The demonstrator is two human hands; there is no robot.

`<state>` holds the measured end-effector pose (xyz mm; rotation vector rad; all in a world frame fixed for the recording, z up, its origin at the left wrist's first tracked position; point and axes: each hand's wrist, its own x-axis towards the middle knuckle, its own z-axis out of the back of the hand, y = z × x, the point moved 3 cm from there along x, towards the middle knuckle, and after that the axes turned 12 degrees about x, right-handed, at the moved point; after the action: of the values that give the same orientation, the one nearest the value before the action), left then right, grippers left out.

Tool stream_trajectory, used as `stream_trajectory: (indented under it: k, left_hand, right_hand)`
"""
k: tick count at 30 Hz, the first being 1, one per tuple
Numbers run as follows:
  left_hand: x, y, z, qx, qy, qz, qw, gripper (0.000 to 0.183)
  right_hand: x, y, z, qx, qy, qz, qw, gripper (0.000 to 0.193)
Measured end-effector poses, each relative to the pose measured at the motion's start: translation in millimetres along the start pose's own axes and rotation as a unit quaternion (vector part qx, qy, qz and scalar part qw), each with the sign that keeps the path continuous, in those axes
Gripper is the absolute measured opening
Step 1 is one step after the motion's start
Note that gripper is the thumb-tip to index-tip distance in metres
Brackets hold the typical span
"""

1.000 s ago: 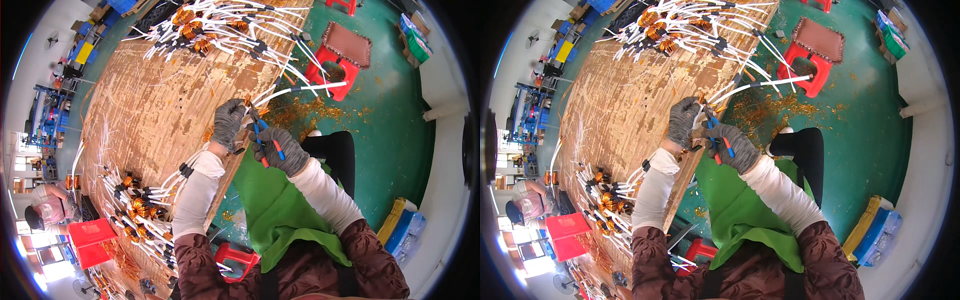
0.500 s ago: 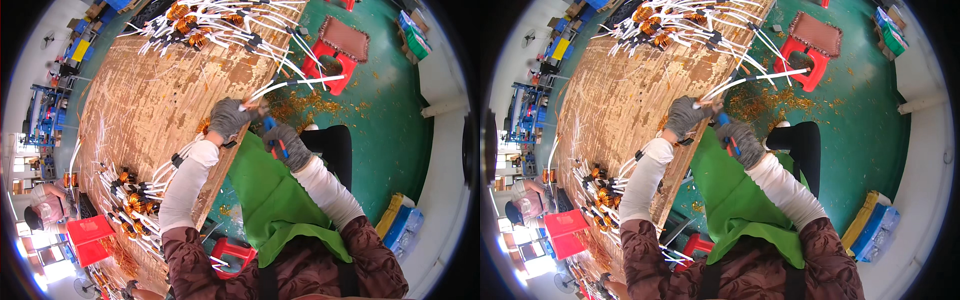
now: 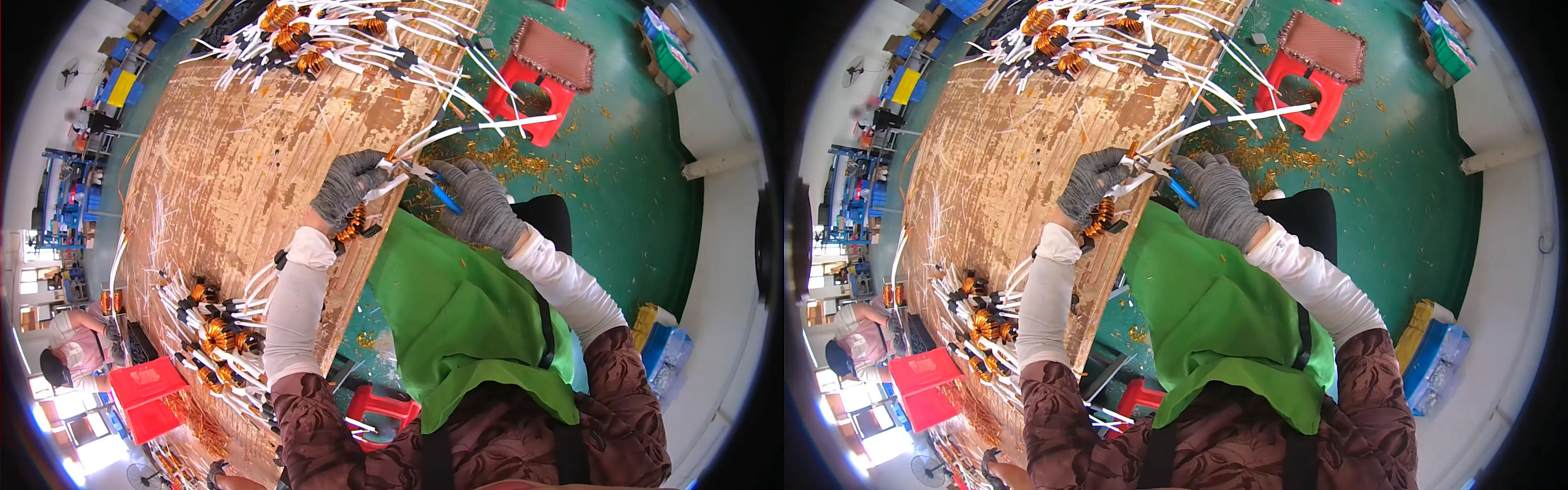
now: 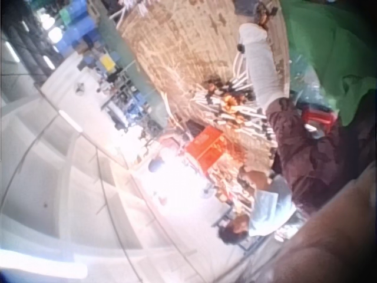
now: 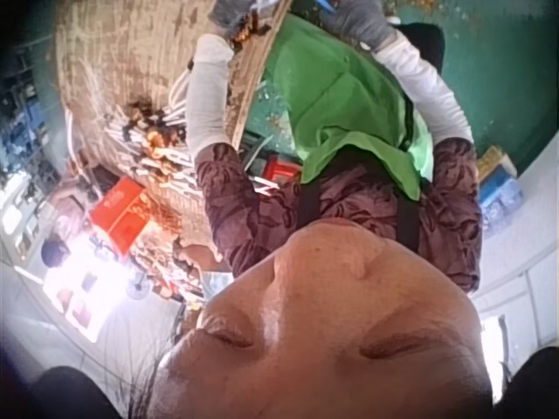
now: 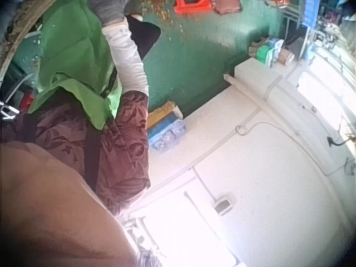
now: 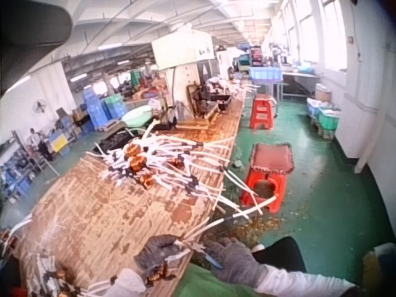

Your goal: Using pliers to cut the ends of white wires attached to copper coils.

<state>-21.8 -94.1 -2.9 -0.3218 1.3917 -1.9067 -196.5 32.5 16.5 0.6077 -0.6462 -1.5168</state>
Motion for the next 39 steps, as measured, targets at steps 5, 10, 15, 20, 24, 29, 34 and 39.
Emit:
stream_trajectory:
  k: [5,10,15,20,24,29,34,39]
  left_hand:
    - [1,9,-3,0.057,-0.052,-0.037,0.996,0.028]
    - [1,11,-3,0.058,-0.077,-0.043,0.994,0.026]
    - [1,14,-7,0.029,-0.085,-0.041,0.995,0.025]
    - [-3,9,-19,0.211,-0.202,-0.109,0.950,0.025]
    - [-2,14,-17,0.111,-0.190,-0.053,0.974,0.027]
    - [8,12,-14,0.122,-0.157,-0.065,0.978,0.021]
    - [9,31,-7,0.022,-0.178,-0.042,0.983,0.018]
    - [14,23,-1,-0.063,-0.112,-0.041,0.991,0.017]
  right_hand:
    - [8,0,-10,-0.006,-0.003,-0.006,1.000,0.063]
    - [8,0,-16,-0.012,-0.021,0.001,1.000,0.064]
    - [8,9,-12,-0.052,-0.024,-0.019,0.998,0.063]
    - [18,19,-10,-0.106,-0.041,0.010,0.994,0.063]
    - [25,18,-14,-0.152,-0.031,0.042,0.987,0.063]
    - [26,7,-29,-0.184,-0.116,0.090,0.972,0.059]
    - [16,21,-65,0.818,0.101,-0.282,0.491,0.028]
    - [12,12,-73,0.817,0.061,-0.206,0.535,0.035]
